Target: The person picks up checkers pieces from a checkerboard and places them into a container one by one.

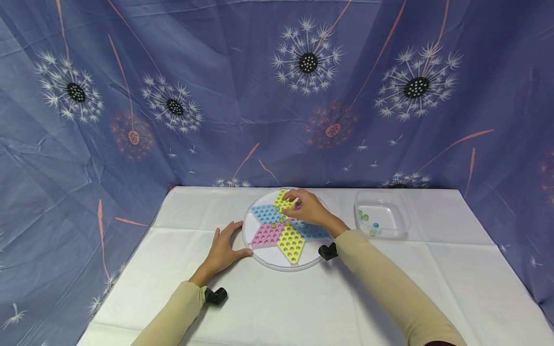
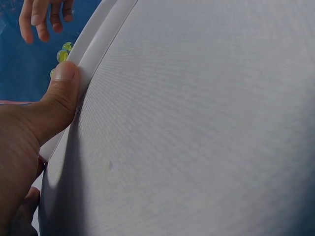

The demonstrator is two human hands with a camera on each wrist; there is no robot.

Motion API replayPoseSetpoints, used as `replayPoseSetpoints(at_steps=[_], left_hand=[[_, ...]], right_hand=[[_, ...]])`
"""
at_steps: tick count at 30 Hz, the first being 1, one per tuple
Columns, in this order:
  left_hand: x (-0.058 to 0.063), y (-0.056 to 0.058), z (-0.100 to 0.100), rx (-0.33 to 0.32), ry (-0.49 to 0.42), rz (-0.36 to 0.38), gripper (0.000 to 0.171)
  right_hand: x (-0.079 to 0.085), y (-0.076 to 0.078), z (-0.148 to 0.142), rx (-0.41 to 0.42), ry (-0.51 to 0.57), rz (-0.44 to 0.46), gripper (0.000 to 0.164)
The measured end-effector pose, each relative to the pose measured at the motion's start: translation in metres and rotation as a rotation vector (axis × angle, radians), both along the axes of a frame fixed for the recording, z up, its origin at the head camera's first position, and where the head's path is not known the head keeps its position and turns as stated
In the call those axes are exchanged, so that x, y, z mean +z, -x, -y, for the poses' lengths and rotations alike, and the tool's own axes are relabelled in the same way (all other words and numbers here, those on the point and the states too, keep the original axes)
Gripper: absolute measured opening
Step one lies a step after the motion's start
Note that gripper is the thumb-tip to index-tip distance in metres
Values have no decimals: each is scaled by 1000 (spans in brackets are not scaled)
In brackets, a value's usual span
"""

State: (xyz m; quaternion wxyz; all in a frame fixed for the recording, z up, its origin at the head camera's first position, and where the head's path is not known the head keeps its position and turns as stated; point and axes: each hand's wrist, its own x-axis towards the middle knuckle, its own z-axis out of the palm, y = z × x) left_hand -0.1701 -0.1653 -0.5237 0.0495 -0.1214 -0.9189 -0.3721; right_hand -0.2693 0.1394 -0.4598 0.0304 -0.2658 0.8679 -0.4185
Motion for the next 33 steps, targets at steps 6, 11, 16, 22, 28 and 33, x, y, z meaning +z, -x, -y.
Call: replayPoseSetpoints(at_steps=[6, 11, 16, 22, 28, 33], left_hand=[[0, -1, -1, -3, 2, 11, 95], [-1, 1, -1, -4, 13, 1, 96], [-2, 1, -1, -6, 12, -6, 96], [-2, 1, 0, -5, 5, -3, 96], [-3, 2, 0, -2, 6, 0, 96], [-4, 3, 1, 4, 7, 15, 96]], right_hand=[[-11, -2, 5, 61, -46, 7, 47], [-16, -3, 9, 88, -71, 19, 47], [-18, -3, 12, 85, -86, 40, 46], [-19, -3, 14, 104, -86, 41, 41], [-23, 0, 14, 98, -126, 25, 31], [-24, -1, 16, 98, -130, -3, 23]])
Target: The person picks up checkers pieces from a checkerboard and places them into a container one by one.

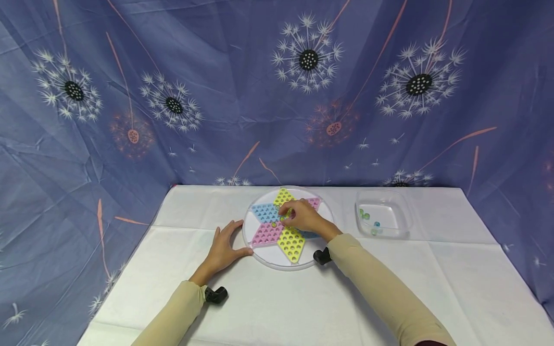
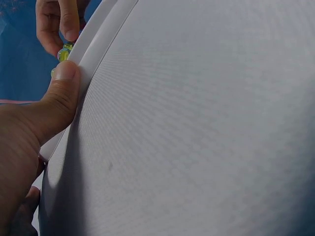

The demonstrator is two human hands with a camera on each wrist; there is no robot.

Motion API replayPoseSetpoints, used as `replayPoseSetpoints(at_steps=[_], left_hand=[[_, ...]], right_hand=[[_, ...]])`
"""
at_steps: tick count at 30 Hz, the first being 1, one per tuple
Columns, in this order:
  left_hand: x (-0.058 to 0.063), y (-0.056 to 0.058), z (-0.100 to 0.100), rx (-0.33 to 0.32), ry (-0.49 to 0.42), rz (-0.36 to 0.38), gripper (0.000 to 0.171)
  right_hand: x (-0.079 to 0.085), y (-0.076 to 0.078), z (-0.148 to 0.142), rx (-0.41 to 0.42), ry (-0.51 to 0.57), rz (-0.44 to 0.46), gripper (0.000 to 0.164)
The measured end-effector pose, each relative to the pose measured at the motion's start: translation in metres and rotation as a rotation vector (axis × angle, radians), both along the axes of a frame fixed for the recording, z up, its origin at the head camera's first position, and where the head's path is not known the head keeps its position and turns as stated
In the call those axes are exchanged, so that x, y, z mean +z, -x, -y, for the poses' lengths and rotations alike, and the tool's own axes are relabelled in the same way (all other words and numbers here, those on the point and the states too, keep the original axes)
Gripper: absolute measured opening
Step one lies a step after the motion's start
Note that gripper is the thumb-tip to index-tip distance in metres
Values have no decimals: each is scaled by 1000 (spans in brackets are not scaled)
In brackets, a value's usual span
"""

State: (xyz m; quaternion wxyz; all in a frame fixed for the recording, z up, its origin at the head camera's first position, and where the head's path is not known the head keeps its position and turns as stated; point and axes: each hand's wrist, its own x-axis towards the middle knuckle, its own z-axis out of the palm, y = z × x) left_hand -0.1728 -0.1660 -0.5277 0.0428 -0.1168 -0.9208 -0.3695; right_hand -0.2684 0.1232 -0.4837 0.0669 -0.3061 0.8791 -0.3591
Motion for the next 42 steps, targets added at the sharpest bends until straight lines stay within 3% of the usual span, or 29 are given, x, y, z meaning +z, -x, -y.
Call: replayPoseSetpoints(at_steps=[23, 35, 42], left_hand=[[2, 0, -1, -2, -6, -3, 96], [1, -1, -1, 1, 2, -4, 96], [1, -1, 0, 0, 7, -4, 96]], right_hand=[[-1, -1, 3, -2, -1, -43, 15], [5, -1, 5, -13, -36, 2, 15], [8, 1, 3, 7, 20, -19, 16]])
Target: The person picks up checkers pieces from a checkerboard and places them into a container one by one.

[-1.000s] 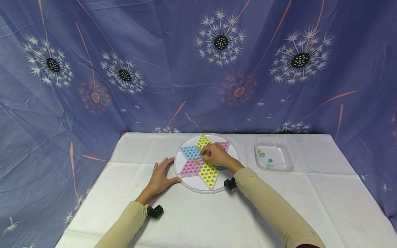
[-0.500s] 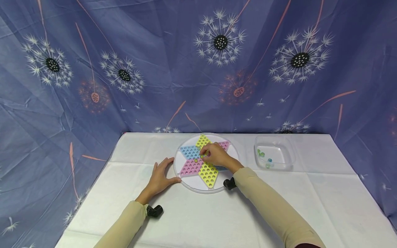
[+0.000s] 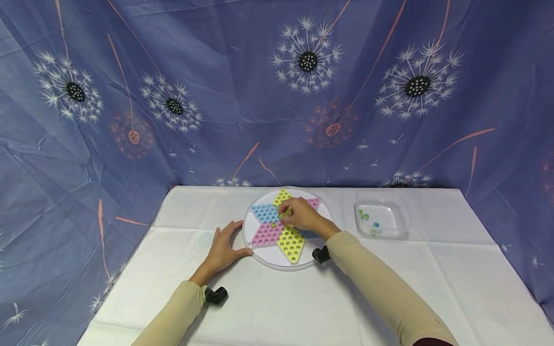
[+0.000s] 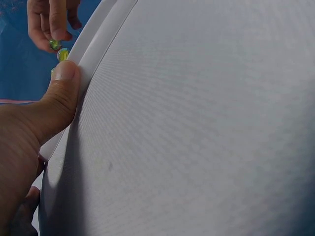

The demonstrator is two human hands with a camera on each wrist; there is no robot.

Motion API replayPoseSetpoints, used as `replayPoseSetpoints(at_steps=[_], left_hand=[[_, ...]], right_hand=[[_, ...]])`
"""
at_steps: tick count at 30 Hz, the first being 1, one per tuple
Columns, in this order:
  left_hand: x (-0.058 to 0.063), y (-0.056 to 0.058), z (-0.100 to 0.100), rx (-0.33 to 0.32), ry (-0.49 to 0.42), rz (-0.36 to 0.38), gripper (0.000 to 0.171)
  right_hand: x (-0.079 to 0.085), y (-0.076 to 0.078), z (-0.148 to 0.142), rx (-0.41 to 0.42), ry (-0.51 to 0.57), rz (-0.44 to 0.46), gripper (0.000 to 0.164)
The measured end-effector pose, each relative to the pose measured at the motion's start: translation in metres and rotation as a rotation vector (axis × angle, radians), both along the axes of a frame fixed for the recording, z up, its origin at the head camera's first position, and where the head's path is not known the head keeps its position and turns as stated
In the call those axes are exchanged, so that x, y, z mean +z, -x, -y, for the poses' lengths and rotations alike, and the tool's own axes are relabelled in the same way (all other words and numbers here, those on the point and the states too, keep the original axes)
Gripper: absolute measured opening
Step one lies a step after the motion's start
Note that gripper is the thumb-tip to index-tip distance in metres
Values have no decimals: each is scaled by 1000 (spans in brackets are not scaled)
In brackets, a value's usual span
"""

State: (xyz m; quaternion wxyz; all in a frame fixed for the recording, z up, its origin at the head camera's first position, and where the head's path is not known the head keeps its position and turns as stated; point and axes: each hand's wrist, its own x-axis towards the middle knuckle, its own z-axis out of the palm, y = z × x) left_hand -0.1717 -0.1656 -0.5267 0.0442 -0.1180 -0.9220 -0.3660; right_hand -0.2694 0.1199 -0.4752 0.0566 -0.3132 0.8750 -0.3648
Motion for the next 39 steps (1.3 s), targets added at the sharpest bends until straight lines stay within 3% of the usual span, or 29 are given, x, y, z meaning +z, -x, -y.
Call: replayPoseSetpoints(at_steps=[7, 24, 39], left_hand=[[1, 0, 0, 2, -6, 3, 96], [2, -1, -1, -2, -6, 0, 95], [3, -2, 0, -12, -17, -21, 95]], right_hand=[[8, 1, 1, 4, 38, -58, 17], [15, -1, 0, -17, 45, -64, 19], [22, -3, -28, -90, 77, -85, 16]])
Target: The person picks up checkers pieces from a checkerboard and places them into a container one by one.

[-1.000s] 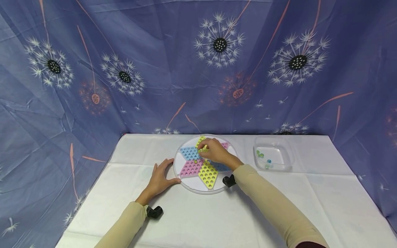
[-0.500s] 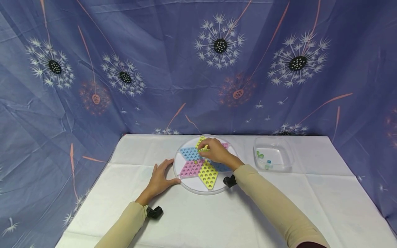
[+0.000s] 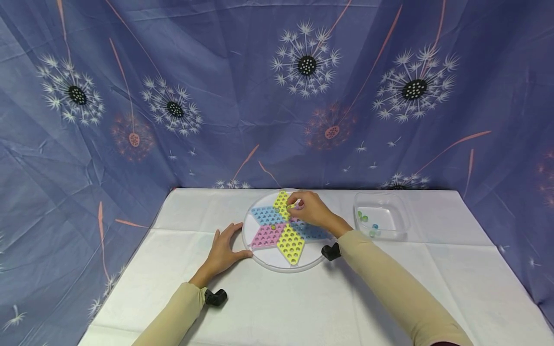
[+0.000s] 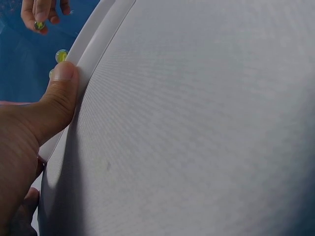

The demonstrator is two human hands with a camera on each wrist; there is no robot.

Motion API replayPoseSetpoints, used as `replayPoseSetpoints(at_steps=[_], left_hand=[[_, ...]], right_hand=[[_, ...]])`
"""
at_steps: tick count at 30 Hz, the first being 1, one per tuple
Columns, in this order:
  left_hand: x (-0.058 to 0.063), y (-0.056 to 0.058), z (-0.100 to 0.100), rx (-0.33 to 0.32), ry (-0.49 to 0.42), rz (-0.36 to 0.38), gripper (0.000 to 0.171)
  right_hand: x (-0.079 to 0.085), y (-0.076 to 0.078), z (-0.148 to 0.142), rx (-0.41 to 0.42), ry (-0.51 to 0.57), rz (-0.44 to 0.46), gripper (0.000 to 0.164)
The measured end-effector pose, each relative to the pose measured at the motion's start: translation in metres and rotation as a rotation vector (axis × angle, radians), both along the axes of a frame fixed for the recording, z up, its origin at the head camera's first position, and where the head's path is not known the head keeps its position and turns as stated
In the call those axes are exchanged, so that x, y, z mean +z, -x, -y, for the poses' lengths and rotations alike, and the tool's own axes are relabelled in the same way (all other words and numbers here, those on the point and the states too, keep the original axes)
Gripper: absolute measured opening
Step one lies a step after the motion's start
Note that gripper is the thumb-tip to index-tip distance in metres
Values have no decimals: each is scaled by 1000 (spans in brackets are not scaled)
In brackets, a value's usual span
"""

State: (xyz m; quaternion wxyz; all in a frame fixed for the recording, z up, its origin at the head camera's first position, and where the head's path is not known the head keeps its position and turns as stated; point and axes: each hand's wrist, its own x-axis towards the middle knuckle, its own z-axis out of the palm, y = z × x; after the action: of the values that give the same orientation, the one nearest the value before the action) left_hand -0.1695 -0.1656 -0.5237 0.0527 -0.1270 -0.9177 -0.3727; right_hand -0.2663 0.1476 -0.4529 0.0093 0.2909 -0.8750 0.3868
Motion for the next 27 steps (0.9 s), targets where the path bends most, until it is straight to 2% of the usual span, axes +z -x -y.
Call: replayPoseSetpoints(at_steps=[14, 27], left_hand=[[-2, 0, 0, 5, 2, 4, 95], [0, 0, -1, 7, -6, 10, 96]], right_hand=[[15, -3, -58, -90, -44, -18, 13], [25, -7, -121, -222, -90, -5, 22]])
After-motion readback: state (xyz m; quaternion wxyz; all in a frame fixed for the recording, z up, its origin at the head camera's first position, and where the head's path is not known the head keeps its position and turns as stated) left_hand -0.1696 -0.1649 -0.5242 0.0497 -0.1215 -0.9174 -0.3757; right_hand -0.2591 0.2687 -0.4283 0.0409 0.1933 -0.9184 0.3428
